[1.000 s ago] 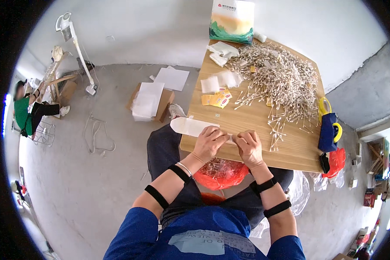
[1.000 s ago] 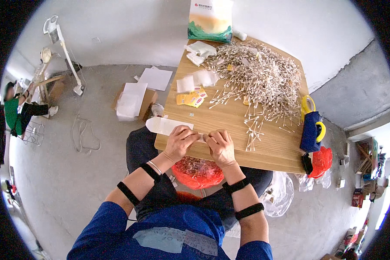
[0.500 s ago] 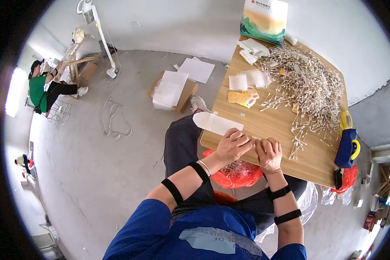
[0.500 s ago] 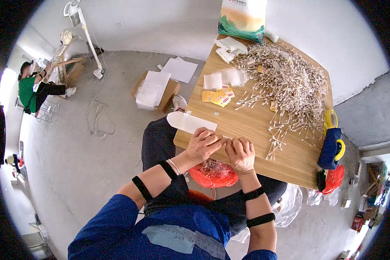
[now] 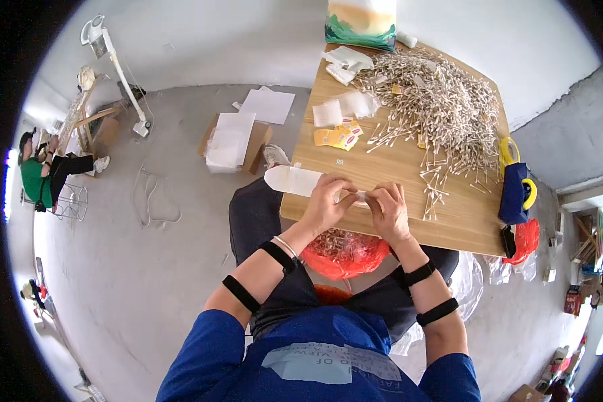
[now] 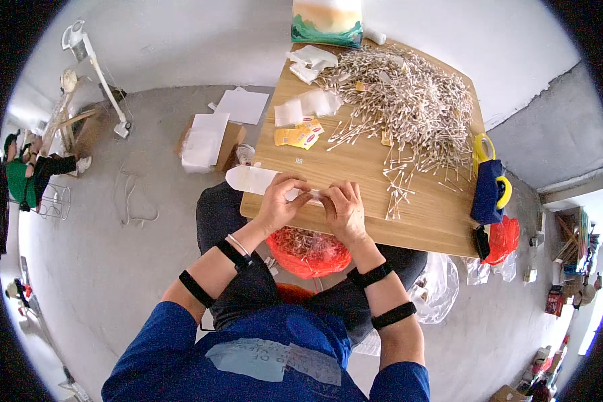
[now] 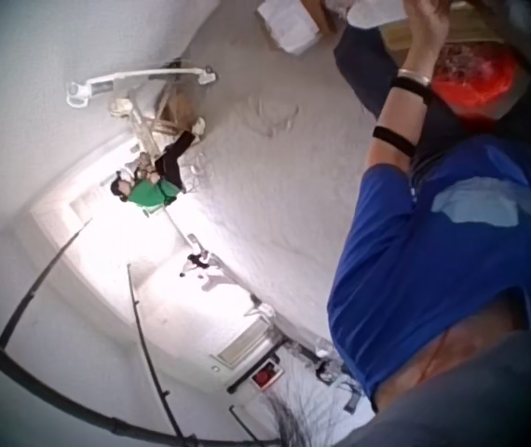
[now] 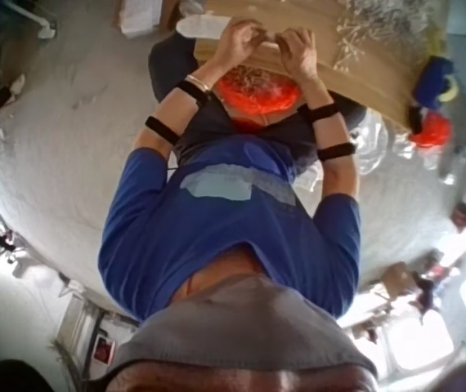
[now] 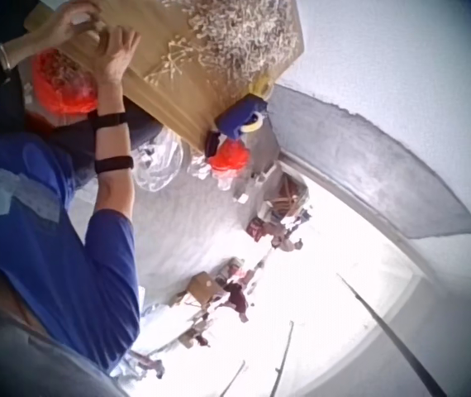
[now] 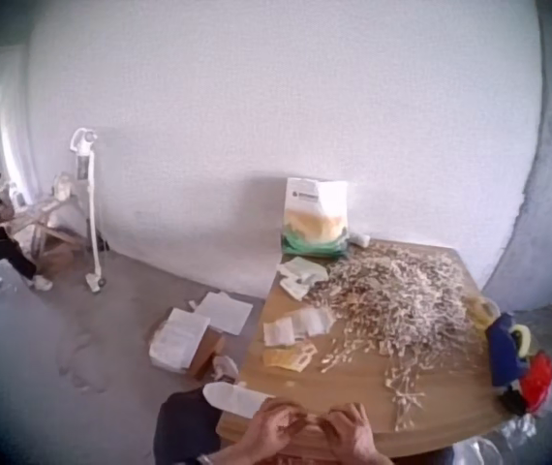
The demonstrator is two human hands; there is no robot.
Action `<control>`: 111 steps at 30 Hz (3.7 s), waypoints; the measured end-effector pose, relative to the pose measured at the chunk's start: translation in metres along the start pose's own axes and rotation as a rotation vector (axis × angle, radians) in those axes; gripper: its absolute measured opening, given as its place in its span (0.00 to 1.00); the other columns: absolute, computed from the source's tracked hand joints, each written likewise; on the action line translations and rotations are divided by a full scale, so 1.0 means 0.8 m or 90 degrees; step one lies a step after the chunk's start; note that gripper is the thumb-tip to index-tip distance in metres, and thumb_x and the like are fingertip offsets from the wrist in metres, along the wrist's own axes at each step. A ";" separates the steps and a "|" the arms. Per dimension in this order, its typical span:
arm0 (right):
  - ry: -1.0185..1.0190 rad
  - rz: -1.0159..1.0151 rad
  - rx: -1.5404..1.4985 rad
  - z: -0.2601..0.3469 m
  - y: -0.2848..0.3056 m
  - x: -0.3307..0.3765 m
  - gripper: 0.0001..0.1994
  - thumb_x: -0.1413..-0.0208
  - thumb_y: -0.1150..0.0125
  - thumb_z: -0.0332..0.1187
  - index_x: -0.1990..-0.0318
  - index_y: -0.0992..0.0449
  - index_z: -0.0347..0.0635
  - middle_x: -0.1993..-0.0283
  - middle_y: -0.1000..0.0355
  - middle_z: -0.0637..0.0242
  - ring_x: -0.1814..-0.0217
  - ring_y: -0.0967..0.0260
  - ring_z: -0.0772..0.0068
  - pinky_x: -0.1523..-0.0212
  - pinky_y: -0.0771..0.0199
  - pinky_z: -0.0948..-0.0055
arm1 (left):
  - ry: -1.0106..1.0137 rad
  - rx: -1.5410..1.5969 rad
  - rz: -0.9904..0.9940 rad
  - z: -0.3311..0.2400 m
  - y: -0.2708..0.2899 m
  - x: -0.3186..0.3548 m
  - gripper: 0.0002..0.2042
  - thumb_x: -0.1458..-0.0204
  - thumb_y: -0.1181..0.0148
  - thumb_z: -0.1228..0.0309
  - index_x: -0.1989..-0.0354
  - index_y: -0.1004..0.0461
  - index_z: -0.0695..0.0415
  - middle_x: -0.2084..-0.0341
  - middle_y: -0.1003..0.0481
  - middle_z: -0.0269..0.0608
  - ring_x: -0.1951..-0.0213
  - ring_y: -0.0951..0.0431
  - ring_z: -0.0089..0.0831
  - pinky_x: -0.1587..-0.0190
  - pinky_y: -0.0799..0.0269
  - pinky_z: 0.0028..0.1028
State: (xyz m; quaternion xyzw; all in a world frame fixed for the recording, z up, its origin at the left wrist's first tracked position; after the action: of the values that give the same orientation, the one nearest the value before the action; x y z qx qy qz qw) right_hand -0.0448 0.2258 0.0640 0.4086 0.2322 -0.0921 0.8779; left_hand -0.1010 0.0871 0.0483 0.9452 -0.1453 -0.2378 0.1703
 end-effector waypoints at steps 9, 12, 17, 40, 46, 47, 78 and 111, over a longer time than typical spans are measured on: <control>-0.032 -0.023 -0.047 0.003 0.001 -0.012 0.08 0.55 0.33 0.25 0.66 0.23 0.42 0.66 0.30 0.62 0.60 0.36 0.55 0.58 0.33 0.59 | 0.086 0.124 0.019 0.013 -0.012 0.003 0.06 0.54 0.34 0.77 0.68 0.22 0.60 0.66 0.21 0.43 0.60 0.22 0.40 0.56 0.27 0.33; -0.058 -0.009 -0.056 0.001 0.003 -0.013 0.06 0.56 0.33 0.25 0.69 0.21 0.42 0.69 0.30 0.63 0.61 0.36 0.55 0.58 0.33 0.60 | 0.033 0.084 0.009 0.004 -0.007 0.002 0.05 0.53 0.35 0.78 0.67 0.22 0.61 0.65 0.21 0.44 0.61 0.21 0.38 0.57 0.26 0.31; -0.141 -0.001 -0.101 -0.016 0.015 -0.005 0.04 0.56 0.33 0.24 0.71 0.20 0.42 0.70 0.28 0.63 0.60 0.33 0.56 0.58 0.32 0.61 | 0.139 0.236 0.022 0.032 -0.024 0.019 0.05 0.46 0.39 0.77 0.62 0.23 0.63 0.62 0.22 0.42 0.59 0.23 0.27 0.57 0.26 0.26; -0.127 0.025 -0.134 -0.013 0.013 -0.005 0.04 0.55 0.35 0.22 0.70 0.22 0.40 0.70 0.29 0.62 0.63 0.32 0.56 0.61 0.30 0.62 | 0.213 0.340 0.121 0.034 -0.049 0.020 0.09 0.46 0.38 0.77 0.58 0.23 0.64 0.56 0.21 0.44 0.56 0.23 0.23 0.52 0.27 0.25; -0.099 0.013 -0.100 -0.010 0.017 -0.007 0.04 0.55 0.35 0.23 0.70 0.22 0.40 0.70 0.30 0.62 0.63 0.34 0.56 0.61 0.31 0.62 | 0.226 0.381 0.104 0.041 -0.051 0.019 0.07 0.45 0.40 0.78 0.58 0.24 0.65 0.56 0.22 0.45 0.54 0.24 0.24 0.50 0.27 0.25; -0.102 0.011 -0.098 -0.011 0.018 -0.008 0.04 0.55 0.35 0.23 0.69 0.22 0.40 0.70 0.30 0.62 0.63 0.34 0.56 0.60 0.31 0.62 | 0.233 0.394 0.095 0.040 -0.050 0.019 0.07 0.44 0.41 0.78 0.58 0.24 0.65 0.56 0.22 0.45 0.54 0.24 0.25 0.49 0.28 0.25; -0.115 0.047 -0.168 -0.017 -0.004 0.014 0.12 0.55 0.32 0.26 0.60 0.21 0.40 0.59 0.23 0.60 0.54 0.29 0.54 0.52 0.28 0.61 | 0.126 0.182 0.158 0.015 -0.041 0.018 0.12 0.53 0.31 0.75 0.59 0.21 0.61 0.64 0.19 0.44 0.61 0.19 0.27 0.58 0.24 0.27; -0.142 -0.031 -0.256 -0.032 -0.005 0.020 0.04 0.54 0.34 0.28 0.71 0.23 0.43 0.69 0.27 0.64 0.62 0.34 0.56 0.59 0.31 0.63 | 0.209 0.199 0.252 0.021 -0.057 0.016 0.07 0.48 0.39 0.83 0.61 0.26 0.65 0.63 0.22 0.40 0.58 0.23 0.23 0.54 0.26 0.24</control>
State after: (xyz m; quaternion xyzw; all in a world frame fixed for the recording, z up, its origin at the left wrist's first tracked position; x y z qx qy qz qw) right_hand -0.0406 0.2431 0.0397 0.2070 0.1573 -0.1099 0.9593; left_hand -0.0896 0.1196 0.0113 0.9391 -0.3318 -0.0186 0.0872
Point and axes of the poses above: each hand's wrist, its own x-axis away from the middle knuckle, its own y-axis out of the back of the hand, z = x × y, the point moved 10 cm from there along -x, towards the middle knuckle
